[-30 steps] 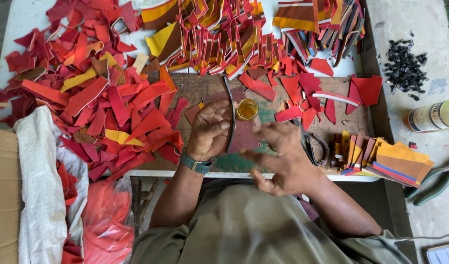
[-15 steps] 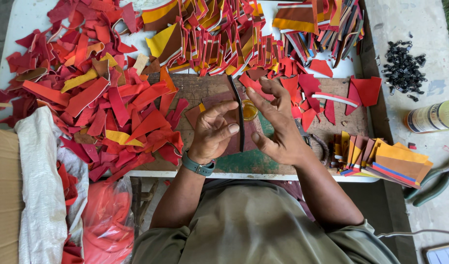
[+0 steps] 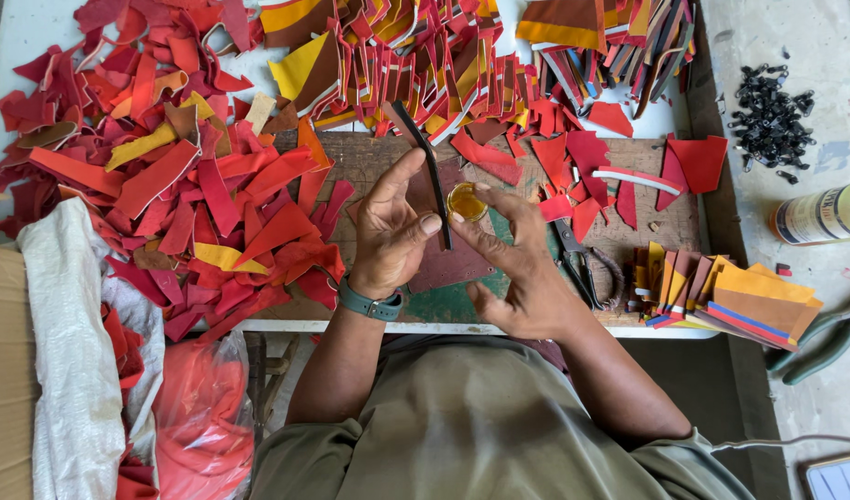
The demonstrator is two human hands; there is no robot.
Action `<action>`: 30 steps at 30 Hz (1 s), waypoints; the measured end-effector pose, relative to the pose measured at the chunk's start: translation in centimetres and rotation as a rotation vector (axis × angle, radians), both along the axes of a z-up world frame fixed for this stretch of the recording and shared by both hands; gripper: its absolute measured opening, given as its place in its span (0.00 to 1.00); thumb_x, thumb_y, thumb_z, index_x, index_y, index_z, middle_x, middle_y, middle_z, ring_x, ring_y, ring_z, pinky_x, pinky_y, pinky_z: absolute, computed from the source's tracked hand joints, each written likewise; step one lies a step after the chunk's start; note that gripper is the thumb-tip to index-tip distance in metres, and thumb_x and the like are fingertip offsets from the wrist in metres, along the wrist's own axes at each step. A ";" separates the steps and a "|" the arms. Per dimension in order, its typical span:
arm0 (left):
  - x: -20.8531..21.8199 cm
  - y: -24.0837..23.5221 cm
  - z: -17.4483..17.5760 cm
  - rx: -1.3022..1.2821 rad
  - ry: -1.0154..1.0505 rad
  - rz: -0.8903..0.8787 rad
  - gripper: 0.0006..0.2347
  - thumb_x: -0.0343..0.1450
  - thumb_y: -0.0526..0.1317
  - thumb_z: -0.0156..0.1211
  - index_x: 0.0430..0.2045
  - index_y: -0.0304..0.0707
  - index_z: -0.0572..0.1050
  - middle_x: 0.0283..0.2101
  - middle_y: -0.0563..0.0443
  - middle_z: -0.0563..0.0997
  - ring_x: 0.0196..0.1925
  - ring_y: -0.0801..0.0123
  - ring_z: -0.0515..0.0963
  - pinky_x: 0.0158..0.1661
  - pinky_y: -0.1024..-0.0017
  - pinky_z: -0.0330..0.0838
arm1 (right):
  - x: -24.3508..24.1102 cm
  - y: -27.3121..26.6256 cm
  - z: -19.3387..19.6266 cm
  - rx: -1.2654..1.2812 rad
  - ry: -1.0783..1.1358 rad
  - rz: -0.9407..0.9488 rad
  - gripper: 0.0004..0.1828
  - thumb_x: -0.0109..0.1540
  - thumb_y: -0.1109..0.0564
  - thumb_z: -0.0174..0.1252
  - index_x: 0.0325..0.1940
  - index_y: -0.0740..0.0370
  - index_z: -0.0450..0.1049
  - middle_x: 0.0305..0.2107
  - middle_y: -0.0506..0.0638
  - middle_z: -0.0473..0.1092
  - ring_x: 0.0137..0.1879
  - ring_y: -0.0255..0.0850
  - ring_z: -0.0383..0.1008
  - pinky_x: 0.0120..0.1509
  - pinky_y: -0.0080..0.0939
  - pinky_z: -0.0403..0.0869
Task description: The person assembles small leather strips by applying glue from a small jar, layering different colored pieces, and trimming edges with shears. The person repeatedly picks up strips, aligns them, and cuts them to size, placing finished pieces on the table.
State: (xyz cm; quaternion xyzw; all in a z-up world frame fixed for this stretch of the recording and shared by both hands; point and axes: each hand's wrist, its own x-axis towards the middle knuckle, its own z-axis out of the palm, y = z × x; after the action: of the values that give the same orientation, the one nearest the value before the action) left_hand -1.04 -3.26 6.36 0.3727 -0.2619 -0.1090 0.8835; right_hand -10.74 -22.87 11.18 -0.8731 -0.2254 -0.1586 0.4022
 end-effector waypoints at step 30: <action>-1.1 0.4 0.7 -0.120 0.123 -0.255 0.34 0.69 0.24 0.69 0.72 0.33 0.61 0.68 0.42 0.67 0.73 0.65 0.68 0.71 0.71 0.73 | -0.7 -0.6 1.1 -0.373 -0.419 -0.074 0.30 0.61 0.36 0.61 0.65 0.43 0.77 0.66 0.58 0.58 0.71 0.58 0.56 0.67 0.61 0.58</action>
State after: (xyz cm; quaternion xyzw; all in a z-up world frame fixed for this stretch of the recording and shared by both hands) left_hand -2.14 -2.90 7.05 0.2754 -0.2586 -0.2270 0.8976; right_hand -11.48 -23.44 12.27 -0.8878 -0.2969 -0.3061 0.1732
